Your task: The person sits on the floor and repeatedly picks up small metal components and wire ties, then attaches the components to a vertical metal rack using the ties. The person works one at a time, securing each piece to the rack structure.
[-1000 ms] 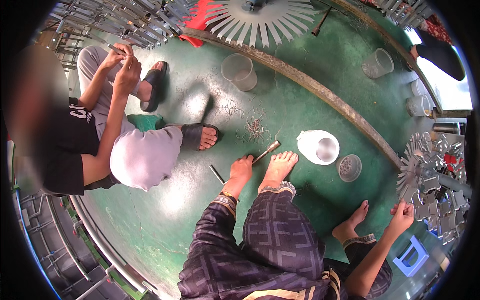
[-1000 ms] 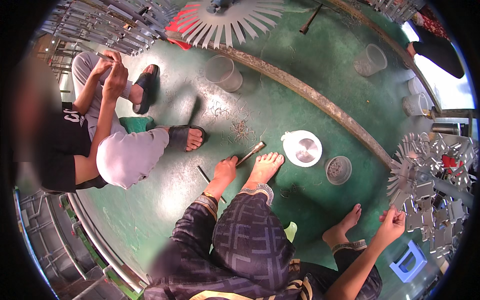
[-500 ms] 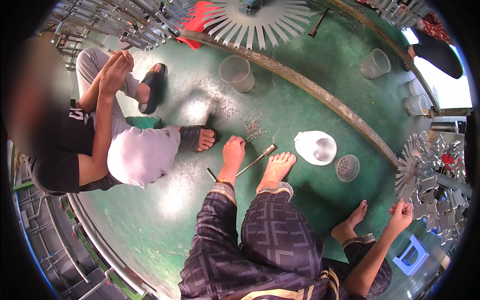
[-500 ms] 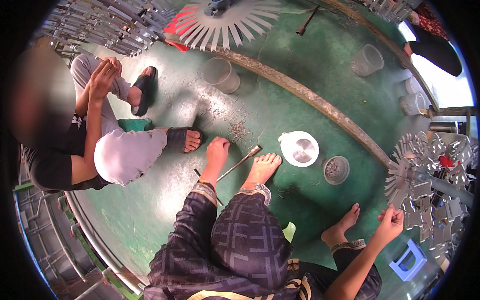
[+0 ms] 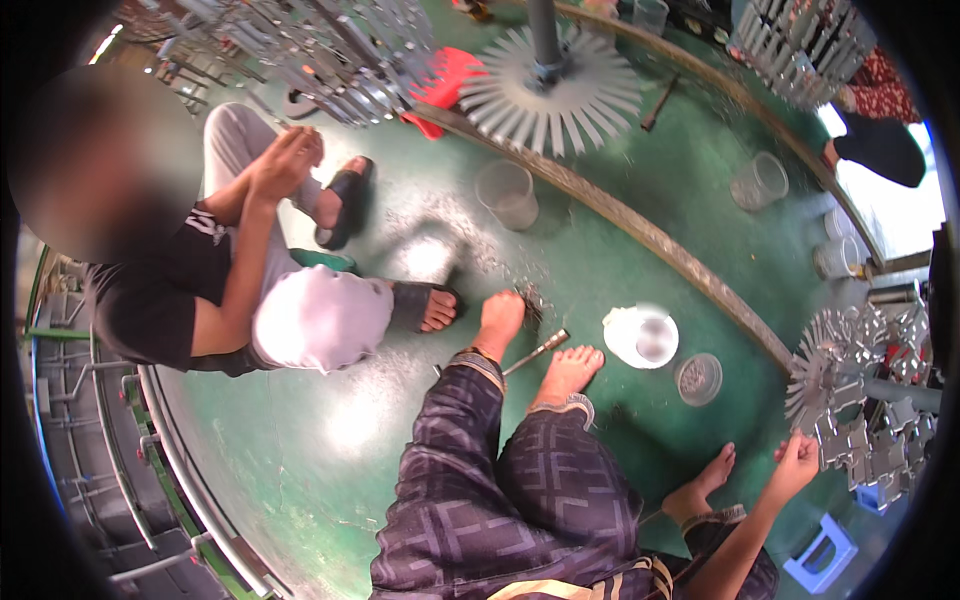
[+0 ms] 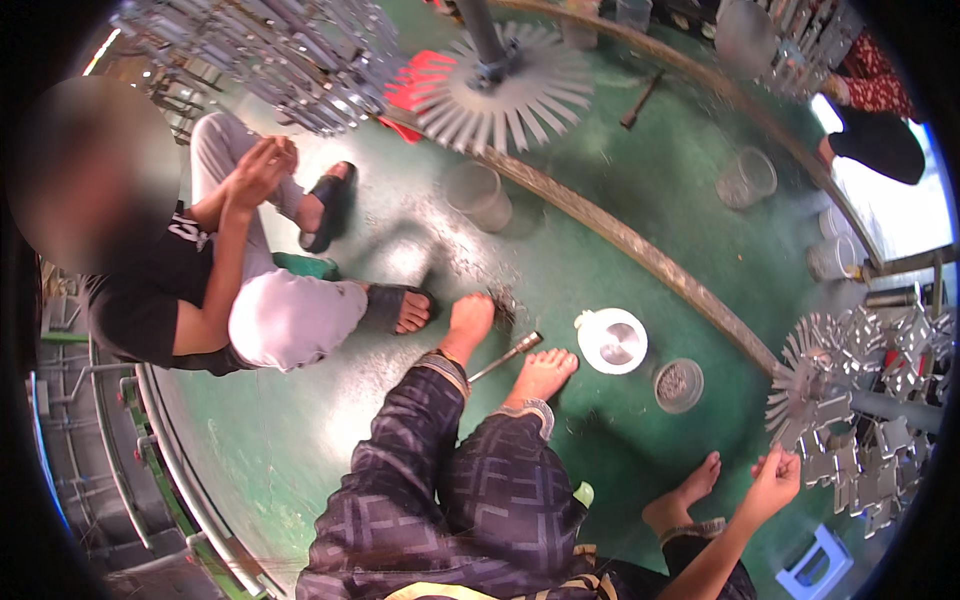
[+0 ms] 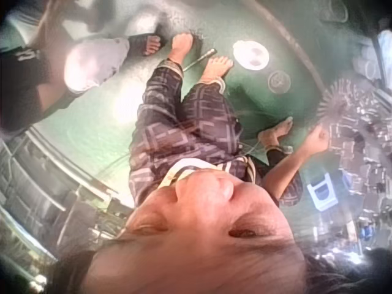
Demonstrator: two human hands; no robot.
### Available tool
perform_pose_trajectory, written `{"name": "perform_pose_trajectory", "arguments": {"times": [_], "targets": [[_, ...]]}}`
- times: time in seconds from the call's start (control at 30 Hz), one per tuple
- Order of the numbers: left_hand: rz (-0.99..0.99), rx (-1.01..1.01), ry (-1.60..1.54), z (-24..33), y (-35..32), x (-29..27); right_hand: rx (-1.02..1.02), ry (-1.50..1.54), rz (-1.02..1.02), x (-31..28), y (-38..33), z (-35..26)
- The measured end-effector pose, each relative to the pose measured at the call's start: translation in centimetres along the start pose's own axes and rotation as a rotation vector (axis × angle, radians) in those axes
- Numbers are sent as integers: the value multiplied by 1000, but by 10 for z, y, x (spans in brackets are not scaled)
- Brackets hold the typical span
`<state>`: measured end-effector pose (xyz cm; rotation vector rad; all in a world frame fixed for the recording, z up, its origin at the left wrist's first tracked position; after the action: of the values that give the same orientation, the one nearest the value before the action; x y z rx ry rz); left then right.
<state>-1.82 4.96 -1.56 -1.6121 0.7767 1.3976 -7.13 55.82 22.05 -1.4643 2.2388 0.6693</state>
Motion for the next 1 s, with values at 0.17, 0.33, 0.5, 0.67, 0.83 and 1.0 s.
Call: {"name": "perform_pose_trajectory", "arguments": {"times": [0.17, 0.33, 0.5, 0.67, 0.83, 1.0], "targets": [[-134, -176, -134, 3, -7, -38, 35, 62, -12, -1, 0, 9], [-141, -230, -222, -2, -24, -58, 17, 106, -39, -2, 1, 12], [-97, -154, -206, -13, -29, -73, 15, 89, -68, -3, 3, 6], [-1, 27, -191, 12, -43, -159, -33, 11, -58, -9, 2, 7], [22, 258, -184, 33, -59, -255, -68, -82, -73, -13, -6, 4], [110, 563, -168, 79, -73, -353, 13, -37, -26, -21, -1, 18]]}}
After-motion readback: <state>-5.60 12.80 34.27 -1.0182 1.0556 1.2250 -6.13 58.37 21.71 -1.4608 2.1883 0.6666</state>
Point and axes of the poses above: each hand's wrist, its own y-axis towards the middle knuckle, its own x-axis out of the palm, z = x × y, the point moved 1 cm from there along y, towards the middle knuckle, and after that the axes turned 9 degrees about -x, right-handed, at the moved point
